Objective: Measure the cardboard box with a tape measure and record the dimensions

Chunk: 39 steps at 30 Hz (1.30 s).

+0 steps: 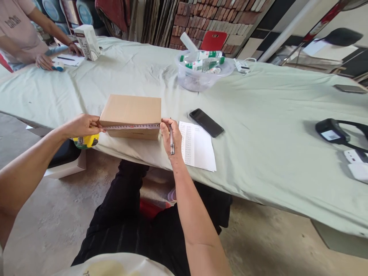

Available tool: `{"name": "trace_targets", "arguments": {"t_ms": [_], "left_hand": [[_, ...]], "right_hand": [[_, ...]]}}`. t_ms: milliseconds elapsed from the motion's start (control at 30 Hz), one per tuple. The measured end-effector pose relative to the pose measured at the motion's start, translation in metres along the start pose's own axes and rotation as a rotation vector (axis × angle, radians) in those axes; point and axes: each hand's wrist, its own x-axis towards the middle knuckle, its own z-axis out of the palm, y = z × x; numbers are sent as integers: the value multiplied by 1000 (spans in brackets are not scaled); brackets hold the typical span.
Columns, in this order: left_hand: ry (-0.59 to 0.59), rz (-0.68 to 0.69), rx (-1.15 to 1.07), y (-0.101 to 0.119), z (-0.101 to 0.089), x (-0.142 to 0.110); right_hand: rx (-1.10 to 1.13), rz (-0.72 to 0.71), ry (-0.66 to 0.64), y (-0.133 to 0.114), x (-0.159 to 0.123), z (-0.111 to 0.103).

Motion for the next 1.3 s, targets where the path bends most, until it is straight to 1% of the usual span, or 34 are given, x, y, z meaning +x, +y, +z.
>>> {"name": "trace_targets", "arguments": {"t_ms": [100, 167, 267, 333, 400, 500, 600, 700, 767, 833, 933, 1033, 1133, 1200, 1233, 1300], "left_hand": [[16, 10, -68, -4, 6, -3], [10, 18, -99, -4, 6, -8], [7, 0, -198, -4, 6, -16], [13, -37, -315, -5, 9, -23], [37, -73, -442, -6, 18, -30], [84, -78, -643, -5, 42, -44], [115, -112, -848, 1, 73, -60], [116, -131, -996, 8, 103, -78], [85, -132, -1073, 13, 119, -88], [71, -140, -1134, 16, 134, -97], [99, -188, -1205, 20, 157, -110], [76, -263, -1221, 22, 184, -127], [2, -305, -1150, 24, 206, -148], [-44, -317, -1082, 27, 212, -159], [-47, -324, -1044, 29, 212, -164], [-18, -336, -975, 30, 210, -169]], "right_hand": [[43, -41, -19, 7, 2, -7], [14, -104, -108, 12, 6, -12], [-126, -220, -260, 14, 14, -15], [-234, -290, -299, 11, 20, -13], [-338, -336, -305, 7, 25, -9], [-453, -372, -295, 4, 28, -3], [-505, -412, -235, 2, 24, 1], [-529, -429, -144, -3, 15, 1], [-532, -435, -115, -7, 11, -1], [-534, -437, -127, -11, 9, -3], [-550, -414, -166, -14, 10, -6], [-559, -410, -230, -13, 11, -7], [-541, -436, -272, -10, 11, -7], [-544, -460, -261, -9, 11, -7], [-553, -472, -252, -8, 11, -6], [-577, -495, -234, -6, 12, -4]]}}
